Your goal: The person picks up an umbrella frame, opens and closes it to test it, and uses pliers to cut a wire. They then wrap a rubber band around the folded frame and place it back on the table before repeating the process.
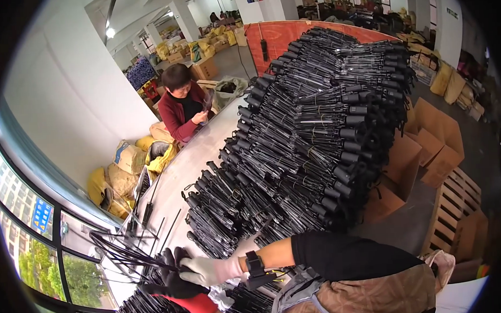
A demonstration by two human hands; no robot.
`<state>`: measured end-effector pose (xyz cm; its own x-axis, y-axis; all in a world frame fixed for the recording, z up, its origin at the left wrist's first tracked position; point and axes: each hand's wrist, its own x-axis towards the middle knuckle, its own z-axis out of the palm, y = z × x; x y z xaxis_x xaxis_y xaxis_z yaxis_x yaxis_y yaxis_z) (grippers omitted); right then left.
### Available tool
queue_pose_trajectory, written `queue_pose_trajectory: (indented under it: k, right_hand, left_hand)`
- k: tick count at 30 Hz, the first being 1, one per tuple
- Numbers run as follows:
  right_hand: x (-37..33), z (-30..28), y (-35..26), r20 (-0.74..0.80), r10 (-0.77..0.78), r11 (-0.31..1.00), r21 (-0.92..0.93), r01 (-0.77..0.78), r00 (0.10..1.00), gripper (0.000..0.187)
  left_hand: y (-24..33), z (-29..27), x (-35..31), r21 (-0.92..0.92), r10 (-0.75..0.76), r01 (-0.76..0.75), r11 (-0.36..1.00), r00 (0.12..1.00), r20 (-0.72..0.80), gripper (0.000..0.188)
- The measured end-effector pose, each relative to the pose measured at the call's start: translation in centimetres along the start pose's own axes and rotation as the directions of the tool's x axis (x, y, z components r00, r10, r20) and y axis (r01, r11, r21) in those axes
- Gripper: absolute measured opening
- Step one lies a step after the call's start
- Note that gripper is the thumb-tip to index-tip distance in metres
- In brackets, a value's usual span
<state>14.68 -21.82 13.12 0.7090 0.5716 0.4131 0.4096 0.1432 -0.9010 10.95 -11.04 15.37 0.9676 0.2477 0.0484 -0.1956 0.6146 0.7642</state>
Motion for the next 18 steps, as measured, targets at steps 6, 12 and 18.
queue_pose_trajectory:
  k: [6,12,18]
  right_hand:
    - [-1.3,0.3,-1.2,0.022,0.01,0.998,0.061,-0.011,1.0,0.038]
    - [-1.4,2.1,2.0,0.09,0.01,0.999,0.05,-0.015,0.996,0.036]
    - [-6.6,-4.4,2.3,0.416,0.402,0.727,0.396,-0.561,0.816,0.041]
  left_hand:
    - [-3.1,-8.2,1.8,0.387,0.385,-0.383,0.839,0.92,0.077,0.046]
    - [-3.0,-5.7,0.0,0.767,0.597,-0.307,0.563,0.793,-0.121,0.046]
    - [3.7,-6.5,-1.7,0.316,0.529,-0.432,0.845,0.765,-0.369,0.04]
